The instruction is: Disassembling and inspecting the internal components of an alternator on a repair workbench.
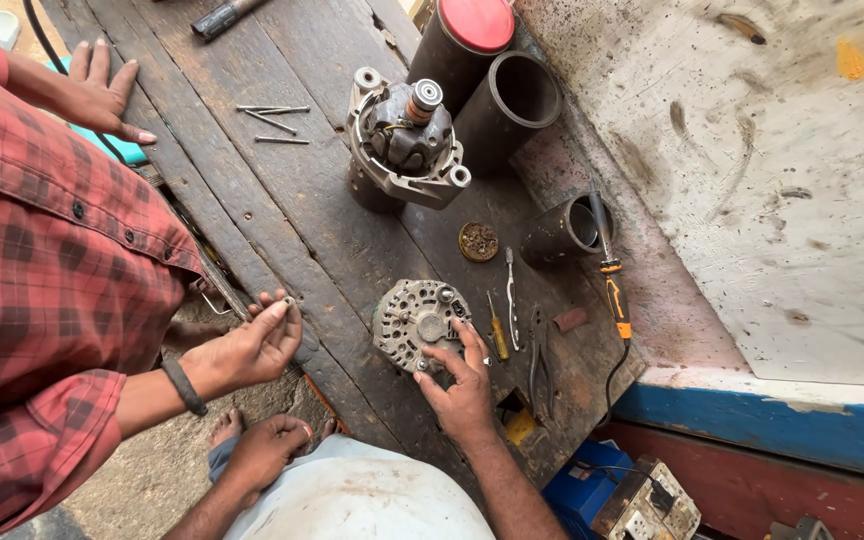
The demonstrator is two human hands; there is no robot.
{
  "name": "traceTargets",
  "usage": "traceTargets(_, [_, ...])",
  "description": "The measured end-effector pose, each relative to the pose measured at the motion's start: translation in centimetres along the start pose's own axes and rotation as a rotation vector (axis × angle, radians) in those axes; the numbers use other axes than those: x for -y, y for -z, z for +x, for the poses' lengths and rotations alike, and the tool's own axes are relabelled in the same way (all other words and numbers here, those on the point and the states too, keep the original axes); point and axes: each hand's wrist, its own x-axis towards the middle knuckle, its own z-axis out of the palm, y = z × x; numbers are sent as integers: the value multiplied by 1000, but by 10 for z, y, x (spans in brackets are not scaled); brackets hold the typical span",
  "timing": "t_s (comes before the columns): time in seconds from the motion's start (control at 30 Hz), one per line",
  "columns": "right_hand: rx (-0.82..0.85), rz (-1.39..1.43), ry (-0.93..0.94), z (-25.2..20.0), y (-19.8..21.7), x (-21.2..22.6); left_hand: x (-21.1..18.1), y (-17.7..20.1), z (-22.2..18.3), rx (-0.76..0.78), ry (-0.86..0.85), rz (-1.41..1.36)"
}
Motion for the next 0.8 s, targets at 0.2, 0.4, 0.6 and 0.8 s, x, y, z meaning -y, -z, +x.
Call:
traceTargets(0.2, [-18,40,-100,-2,24,-5,-8,3,-5,-19,-67,12])
traceTargets(0.4, [-394,457,-318,-23,39,-124,16,0,16,3,-108,-163])
traceTargets(0.6, [-189,220,-624,-30,20,-139,5,-6,15,-7,-105,-142])
traceTargets(0.8, [-110,203,-296,-20,-23,-138,17,-9,21,-50,-315,102])
